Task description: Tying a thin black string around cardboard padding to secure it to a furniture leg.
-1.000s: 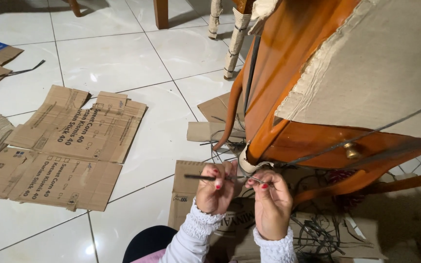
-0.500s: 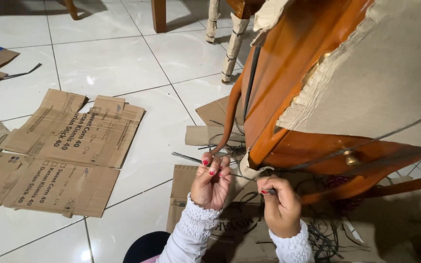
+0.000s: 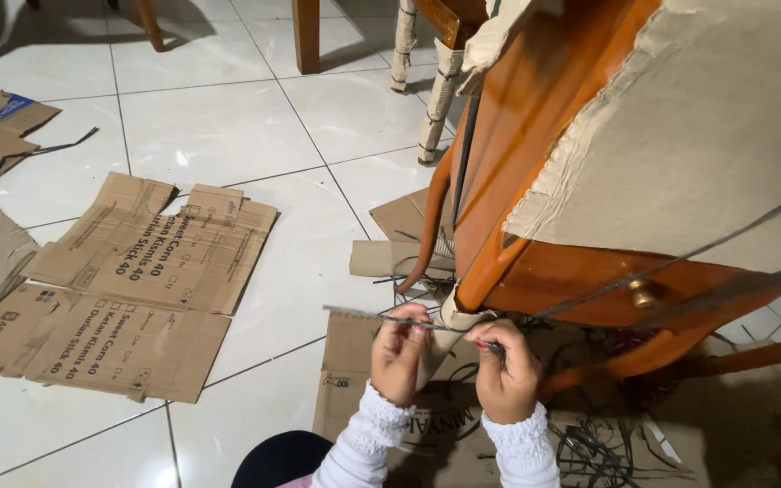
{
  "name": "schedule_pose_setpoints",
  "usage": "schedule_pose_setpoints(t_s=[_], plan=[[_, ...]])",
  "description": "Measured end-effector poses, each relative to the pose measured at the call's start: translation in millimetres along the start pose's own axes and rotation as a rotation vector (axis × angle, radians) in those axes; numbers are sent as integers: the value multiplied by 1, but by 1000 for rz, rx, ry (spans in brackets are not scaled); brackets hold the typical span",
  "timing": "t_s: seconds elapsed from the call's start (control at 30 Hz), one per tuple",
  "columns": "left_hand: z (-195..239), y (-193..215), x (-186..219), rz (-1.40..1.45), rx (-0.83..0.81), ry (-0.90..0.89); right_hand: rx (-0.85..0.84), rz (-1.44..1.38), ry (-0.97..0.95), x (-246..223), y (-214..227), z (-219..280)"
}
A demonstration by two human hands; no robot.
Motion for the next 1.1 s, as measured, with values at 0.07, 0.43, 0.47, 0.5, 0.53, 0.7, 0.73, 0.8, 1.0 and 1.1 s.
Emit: schedule_pose_setpoints(t_s=[0.07,0.43,0.47,0.5,0.53,0.7,0.73,0.8,1.0,1.1], plan=[[-4,-5,29,-75,14,-165,1,-13,-17,1,1,1],[-28,-20,94,-338,-221,-451,179,-320,-425,18,15,13],[-29,-21,99,-351,-243,-457,255,-488,-494,39,17,23],[-31,-23,103,-364,-263,-463,330,-657,-561,60,17,33],[-31,-21,106,-363,-261,-461,328,-656,-563,59,16,33],[-31,-11,99,-479,-213,-311,412,-577,-526,62,32,45],[-31,-12,100,-476,-208,-313,406,-577,-524,45,31,39],[-26,-14,113,-526,-169,-467,238,-9,-401,-6,31,18],[-15,-24,124,-669,-323,-680,-65,157,-82,-71,2,-20],[-7,-33,130,-767,-356,-796,-120,152,30,-79,-17,-27]])
Point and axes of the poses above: each hand's wrist, its own z-axis away from the middle knuckle, its own y-axis out of the back of the hand, x = y × z, the point moved 9 cm from there along -z, towards the middle knuckle, and after that the axes turned 11 degrees about -z, right-handed, at the moved point
